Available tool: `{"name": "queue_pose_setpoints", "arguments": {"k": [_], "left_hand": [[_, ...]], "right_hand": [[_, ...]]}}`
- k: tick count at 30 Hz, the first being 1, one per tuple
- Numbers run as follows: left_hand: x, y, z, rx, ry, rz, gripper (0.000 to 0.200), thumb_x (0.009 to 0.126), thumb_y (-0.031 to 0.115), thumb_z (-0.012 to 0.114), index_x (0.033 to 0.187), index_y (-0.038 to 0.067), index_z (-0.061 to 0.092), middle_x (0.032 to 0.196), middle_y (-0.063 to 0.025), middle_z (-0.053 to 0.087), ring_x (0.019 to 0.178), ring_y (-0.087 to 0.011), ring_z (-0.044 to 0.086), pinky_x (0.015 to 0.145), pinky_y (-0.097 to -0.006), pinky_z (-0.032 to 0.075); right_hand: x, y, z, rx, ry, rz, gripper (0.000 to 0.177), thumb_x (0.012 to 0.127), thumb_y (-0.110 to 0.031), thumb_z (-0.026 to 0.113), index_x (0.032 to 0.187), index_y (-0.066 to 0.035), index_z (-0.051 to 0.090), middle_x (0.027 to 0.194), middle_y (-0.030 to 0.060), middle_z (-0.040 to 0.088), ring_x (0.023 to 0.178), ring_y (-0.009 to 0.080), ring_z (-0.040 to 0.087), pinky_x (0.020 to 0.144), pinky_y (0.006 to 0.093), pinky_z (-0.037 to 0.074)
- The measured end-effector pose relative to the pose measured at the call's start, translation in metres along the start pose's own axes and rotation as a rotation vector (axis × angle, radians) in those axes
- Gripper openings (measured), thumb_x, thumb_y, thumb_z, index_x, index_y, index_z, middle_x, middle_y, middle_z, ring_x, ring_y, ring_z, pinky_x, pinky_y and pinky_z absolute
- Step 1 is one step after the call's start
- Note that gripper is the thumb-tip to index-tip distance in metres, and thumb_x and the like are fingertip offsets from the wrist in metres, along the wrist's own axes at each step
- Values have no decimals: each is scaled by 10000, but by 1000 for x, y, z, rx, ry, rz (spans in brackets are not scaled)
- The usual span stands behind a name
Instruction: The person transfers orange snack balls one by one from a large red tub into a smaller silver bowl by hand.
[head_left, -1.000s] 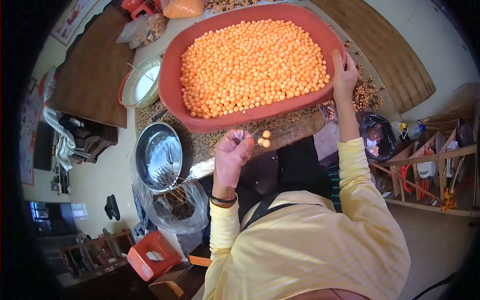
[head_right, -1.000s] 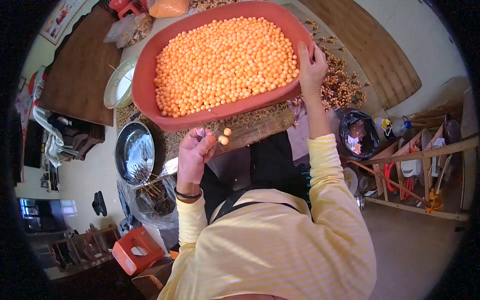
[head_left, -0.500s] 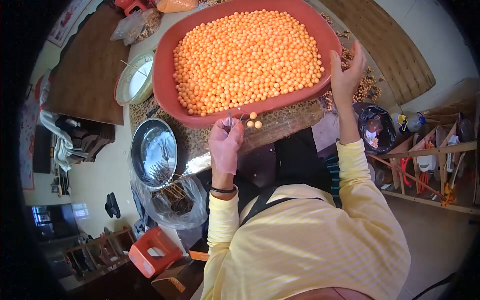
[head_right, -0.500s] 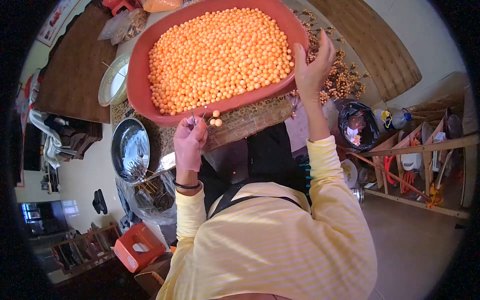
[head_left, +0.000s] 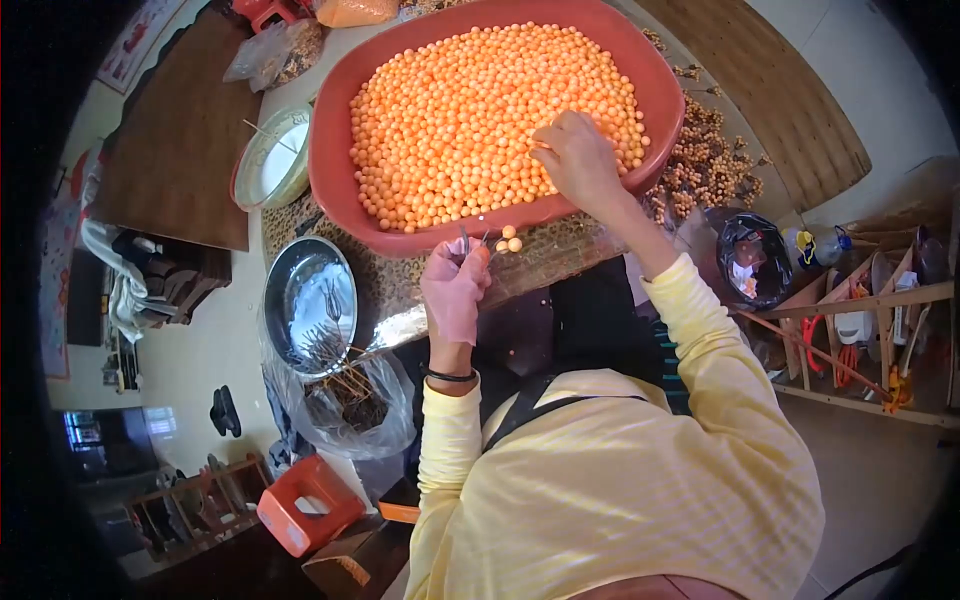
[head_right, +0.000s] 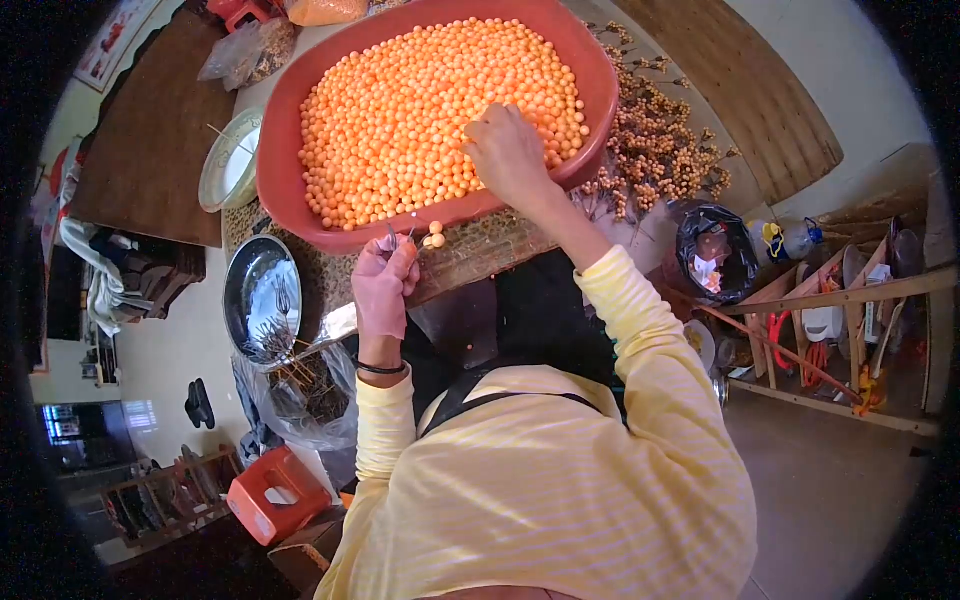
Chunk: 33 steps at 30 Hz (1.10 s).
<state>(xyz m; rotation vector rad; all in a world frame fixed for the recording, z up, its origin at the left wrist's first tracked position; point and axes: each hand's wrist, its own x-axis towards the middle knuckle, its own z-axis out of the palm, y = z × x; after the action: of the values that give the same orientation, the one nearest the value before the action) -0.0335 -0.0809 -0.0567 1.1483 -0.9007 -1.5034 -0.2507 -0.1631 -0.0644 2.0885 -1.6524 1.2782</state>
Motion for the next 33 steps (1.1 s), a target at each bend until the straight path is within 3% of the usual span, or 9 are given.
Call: {"name": "queue_pose_setpoints", "arguments": {"k": [3,8,12,13,17,22,28,33], "left_hand": [[1,-2,2,3,4,1,116,854,59,623,957,35,576,725,-23,557,534,-67,455,470,-149,328],[3,-4,6,27,11,-4,105,852,53,620,948,33,582,730,-24,564,533,-67,453,477,-156,338],[0,-3,12,56,28,-3,95,849,52,622,936,28,592,740,-26,572,538,-67,453,486,-162,348],[-2,-4,12,57,33,-6,95,849,52,622,936,28,592,740,-26,572,538,-67,453,486,-162,348],[-1,-5,10,25,29,-12,91,850,62,625,930,24,600,746,-26,577,543,-65,454,490,-165,351],[-3,-2,10,-2,48,-24,97,850,70,628,932,24,602,749,-25,581,548,-60,455,492,-159,348],[-2,0,8,1,56,-29,102,858,86,625,939,30,598,730,-16,571,536,-53,447,483,-155,341],[2,-4,5,12,71,-40,128,866,110,626,960,34,584,701,-11,555,518,-50,446,465,-151,329]], "right_hand": [[0,3,5,-127,-17,-58,114,769,-39,660,882,-33,672,817,66,606,676,207,561,606,288,456],[0,-4,-18,175,10,220,61,758,-66,642,811,-36,637,797,94,589,715,266,567,646,359,470],[-11,-13,-32,597,-122,575,64,760,-45,625,823,-44,610,816,88,591,699,272,565,633,369,474],[-15,-15,-32,601,-127,577,64,760,-45,625,823,-44,610,816,88,591,699,272,565,633,369,474],[-30,-18,-24,184,30,75,152,768,-30,645,919,-34,629,819,63,609,690,211,574,624,300,469],[-33,-14,-21,-72,117,-114,161,770,-15,637,929,-35,623,828,65,608,701,211,577,630,304,468],[-27,-5,-30,-46,151,-79,147,765,-24,627,908,-53,606,793,72,595,692,233,580,605,315,466],[-33,-21,-45,225,20,196,115,784,-50,631,896,-52,606,748,55,608,613,216,559,567,304,446]]}}
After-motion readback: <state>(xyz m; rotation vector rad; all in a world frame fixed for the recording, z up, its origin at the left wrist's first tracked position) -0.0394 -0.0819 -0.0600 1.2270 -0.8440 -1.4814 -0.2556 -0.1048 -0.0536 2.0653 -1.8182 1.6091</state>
